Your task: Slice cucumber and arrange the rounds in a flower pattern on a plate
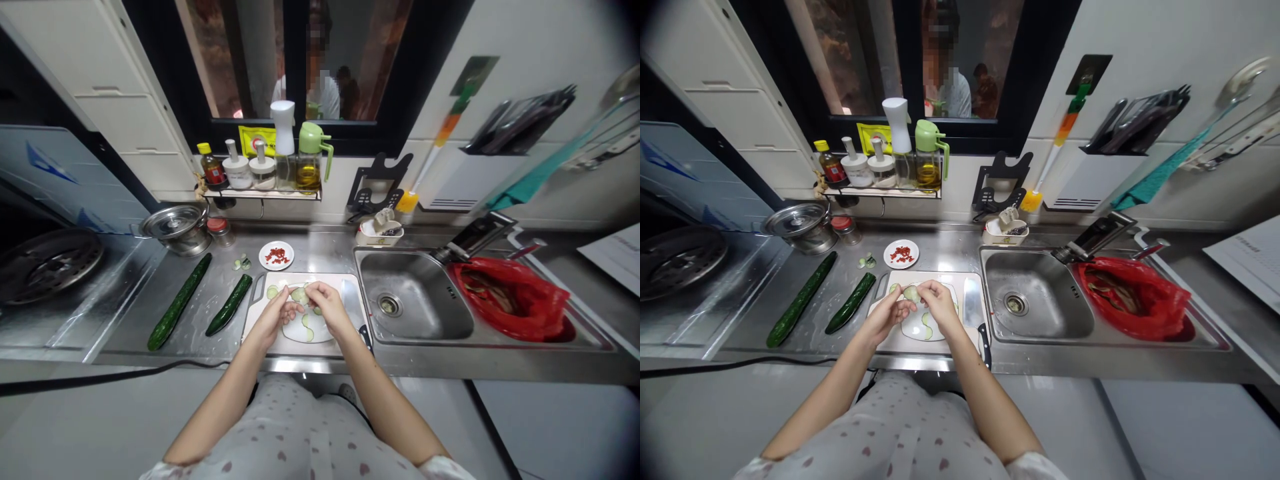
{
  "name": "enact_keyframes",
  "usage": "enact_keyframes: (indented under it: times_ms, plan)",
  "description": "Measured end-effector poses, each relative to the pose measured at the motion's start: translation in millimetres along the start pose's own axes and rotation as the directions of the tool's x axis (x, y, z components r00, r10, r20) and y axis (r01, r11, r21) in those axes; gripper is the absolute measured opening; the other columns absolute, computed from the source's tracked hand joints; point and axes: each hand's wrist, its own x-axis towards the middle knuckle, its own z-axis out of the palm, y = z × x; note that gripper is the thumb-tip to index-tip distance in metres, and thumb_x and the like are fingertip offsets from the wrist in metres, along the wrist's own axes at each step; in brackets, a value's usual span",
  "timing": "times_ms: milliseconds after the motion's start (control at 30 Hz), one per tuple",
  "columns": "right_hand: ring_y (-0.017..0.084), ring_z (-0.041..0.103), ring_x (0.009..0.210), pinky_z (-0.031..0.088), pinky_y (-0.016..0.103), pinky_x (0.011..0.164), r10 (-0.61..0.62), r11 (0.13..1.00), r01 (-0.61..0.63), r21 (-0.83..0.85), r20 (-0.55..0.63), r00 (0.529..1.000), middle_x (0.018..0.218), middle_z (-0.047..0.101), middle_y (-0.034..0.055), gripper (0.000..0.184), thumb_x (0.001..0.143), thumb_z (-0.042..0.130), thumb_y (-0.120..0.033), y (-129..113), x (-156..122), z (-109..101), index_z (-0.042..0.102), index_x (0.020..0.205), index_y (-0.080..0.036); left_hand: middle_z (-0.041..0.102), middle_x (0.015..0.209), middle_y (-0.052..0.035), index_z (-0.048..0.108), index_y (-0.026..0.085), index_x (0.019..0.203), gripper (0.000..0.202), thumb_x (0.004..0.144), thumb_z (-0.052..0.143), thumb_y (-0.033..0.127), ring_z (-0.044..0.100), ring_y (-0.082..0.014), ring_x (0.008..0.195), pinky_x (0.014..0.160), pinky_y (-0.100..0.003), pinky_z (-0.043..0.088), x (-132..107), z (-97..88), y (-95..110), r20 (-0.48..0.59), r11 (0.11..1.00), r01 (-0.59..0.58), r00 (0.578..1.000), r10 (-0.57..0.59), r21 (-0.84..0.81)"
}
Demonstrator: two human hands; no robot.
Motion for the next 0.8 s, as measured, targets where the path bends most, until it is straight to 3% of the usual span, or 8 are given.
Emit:
enact_keyframes:
  times_ms: [200,300,400,600,800]
  plan:
    - [0.010,0.048,0.054,0.039,0.023,0.053,0.024,1.000,-0.023,-0.004,0.061,0.998,0.059,0.058,-0.0028,0.023,0.070,0.068,-0.040,2.0,-1.7,-6.8,0.059,0.071,-0.019,0.064,0.076,0.0003,0.061,0.017,0.114,0.058,0.065,0.080,0.040,0.049,-0.0037,0.054,0.049,-0.016,0.028,3.6,1.8,3.9,-0.038,0.996,-0.083,0.996,0.081,-0.045]
    - [0.010,0.052,0.055,0.040,0.023,0.054,0.036,0.999,-0.039,0.027,0.087,0.996,0.061,0.062,-0.0011,0.024,0.071,0.068,-0.041,0.8,-3.4,-8.7,0.058,0.073,-0.019,0.058,0.069,0.0042,0.061,0.017,0.114,0.059,0.061,0.082,0.034,0.044,-0.0034,0.053,0.049,-0.017,0.027,5.8,1.8,1.7,-0.070,0.989,-0.146,0.987,0.143,-0.034]
    - [0.011,0.054,0.057,0.041,0.023,0.056,0.045,0.999,-0.048,0.020,0.104,0.994,0.061,0.061,-0.0018,0.025,0.070,0.070,-0.040,-1.7,-4.0,-10.2,0.060,0.078,-0.019,0.054,0.064,0.0061,0.064,0.016,0.109,0.054,0.061,0.082,0.032,0.042,-0.0040,0.054,0.052,-0.018,0.029,7.0,2.8,0.2,-0.110,0.972,-0.235,0.966,0.236,0.018]
    - [0.008,0.047,0.051,0.036,0.022,0.050,0.015,0.998,-0.008,-0.069,0.102,0.995,0.055,0.055,-0.0052,0.027,0.067,0.072,-0.041,-2.6,-0.8,-15.5,0.059,0.074,-0.019,0.055,0.073,0.0033,0.067,0.017,0.095,0.038,0.062,0.080,0.031,0.050,-0.0079,0.068,0.067,-0.021,0.038,7.2,3.7,-2.5,-0.161,0.920,-0.361,0.909,0.384,0.155]
    - [0.009,0.048,0.053,0.038,0.022,0.052,-0.012,0.987,0.027,-0.159,0.094,0.996,0.057,0.055,-0.0046,0.024,0.068,0.069,-0.040,0.7,1.6,-22.1,0.059,0.073,-0.018,0.054,0.073,0.0027,0.066,0.018,0.090,0.029,0.065,0.077,0.031,0.045,-0.0086,0.063,0.065,-0.022,0.038,8.2,0.5,-9.0,-0.133,0.856,-0.402,0.877,0.462,0.325]
